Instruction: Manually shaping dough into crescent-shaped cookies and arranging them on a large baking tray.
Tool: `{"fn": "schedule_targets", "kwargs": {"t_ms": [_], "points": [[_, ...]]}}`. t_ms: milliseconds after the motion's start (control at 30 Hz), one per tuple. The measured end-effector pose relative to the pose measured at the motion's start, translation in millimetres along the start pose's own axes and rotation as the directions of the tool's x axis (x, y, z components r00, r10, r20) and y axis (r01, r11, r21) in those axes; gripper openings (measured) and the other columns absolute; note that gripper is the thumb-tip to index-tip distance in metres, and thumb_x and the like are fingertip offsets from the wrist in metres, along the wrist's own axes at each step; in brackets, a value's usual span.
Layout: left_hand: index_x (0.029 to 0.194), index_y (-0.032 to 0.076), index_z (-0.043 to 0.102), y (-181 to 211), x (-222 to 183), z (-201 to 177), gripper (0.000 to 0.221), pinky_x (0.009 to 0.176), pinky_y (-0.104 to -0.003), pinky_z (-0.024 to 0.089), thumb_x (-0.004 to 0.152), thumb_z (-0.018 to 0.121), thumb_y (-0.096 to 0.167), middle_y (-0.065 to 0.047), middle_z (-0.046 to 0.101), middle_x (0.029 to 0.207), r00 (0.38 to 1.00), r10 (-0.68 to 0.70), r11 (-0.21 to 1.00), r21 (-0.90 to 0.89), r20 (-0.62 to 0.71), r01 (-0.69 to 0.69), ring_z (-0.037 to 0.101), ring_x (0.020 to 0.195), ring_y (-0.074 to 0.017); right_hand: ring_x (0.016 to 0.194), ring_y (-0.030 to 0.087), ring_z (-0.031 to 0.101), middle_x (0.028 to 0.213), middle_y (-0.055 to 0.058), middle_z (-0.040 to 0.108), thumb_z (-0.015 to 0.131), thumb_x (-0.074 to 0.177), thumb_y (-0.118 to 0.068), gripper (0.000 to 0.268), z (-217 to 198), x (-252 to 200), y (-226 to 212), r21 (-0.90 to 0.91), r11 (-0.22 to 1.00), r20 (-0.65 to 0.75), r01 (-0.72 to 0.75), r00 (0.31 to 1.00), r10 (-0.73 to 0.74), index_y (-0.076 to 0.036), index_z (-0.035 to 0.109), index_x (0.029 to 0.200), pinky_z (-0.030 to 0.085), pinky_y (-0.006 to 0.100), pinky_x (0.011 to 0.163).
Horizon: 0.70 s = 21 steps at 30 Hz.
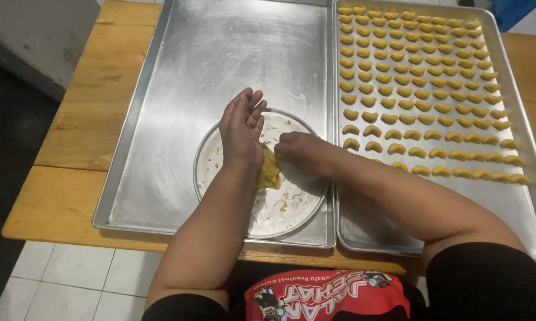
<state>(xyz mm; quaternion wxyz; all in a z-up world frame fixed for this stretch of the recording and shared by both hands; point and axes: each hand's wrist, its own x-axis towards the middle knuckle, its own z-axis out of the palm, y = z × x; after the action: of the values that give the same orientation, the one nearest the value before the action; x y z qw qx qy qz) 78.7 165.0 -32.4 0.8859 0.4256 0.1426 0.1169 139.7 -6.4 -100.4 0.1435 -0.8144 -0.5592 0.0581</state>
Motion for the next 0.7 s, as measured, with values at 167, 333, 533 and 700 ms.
{"fn": "schedule_targets", "kwargs": {"t_ms": [167,333,533,700], "points": [[0.138,0.012,0.056,-3,0,2,0.045,0.119,-0.056,0.027,0.103,0.054,0.041,-0.01,0.066,0.133,1.0,-0.026,1.0,0.001,-0.007,0.026,0.061,0.128,-0.0273,0.101,0.042,0.073,0.1,0.022,0.076,0.073,0.089,-0.013,0.022,-58,-28,-15,0.43,0.828,0.205,-0.36,0.932,0.299,-0.005,0.076,0.11,0.055,0.053,0.093],[0.138,0.011,0.056,0,-7,7,0.046,0.12,-0.056,0.026,0.103,0.053,0.041,-0.011,0.066,0.132,0.999,-0.027,1.0,0.005,0.026,0.026,0.061,0.127,-0.0281,0.089,0.032,0.074,0.09,0.02,0.077,0.063,0.1,-0.03,0.03,-80,-34,-23,0.593,0.651,0.206,-0.473,0.871,0.445,-0.006,0.078,0.107,0.057,0.048,0.087],[0.137,0.013,0.056,-5,-1,3,0.045,0.12,-0.056,0.026,0.103,0.054,0.042,-0.009,0.066,0.129,0.999,-0.038,0.999,-0.005,0.017,0.038,0.062,0.125,-0.0266,0.082,0.023,0.074,0.085,0.011,0.078,0.077,0.091,-0.024,0.017,-45,-16,-15,0.645,0.652,0.076,-0.398,0.882,0.464,-0.01,0.082,0.1,0.058,0.038,0.08],[0.137,0.013,0.057,-11,3,2,0.046,0.116,-0.052,0.031,0.102,0.054,0.043,-0.008,0.068,0.127,0.998,-0.065,0.998,0.002,0.017,0.065,0.064,0.12,-0.0236,0.079,0.025,0.076,0.081,0.006,0.076,0.088,0.079,-0.024,0.02,-22,1,-19,0.408,0.873,-0.051,-0.268,0.948,0.315,-0.014,0.08,0.094,0.06,0.036,0.073]]}}
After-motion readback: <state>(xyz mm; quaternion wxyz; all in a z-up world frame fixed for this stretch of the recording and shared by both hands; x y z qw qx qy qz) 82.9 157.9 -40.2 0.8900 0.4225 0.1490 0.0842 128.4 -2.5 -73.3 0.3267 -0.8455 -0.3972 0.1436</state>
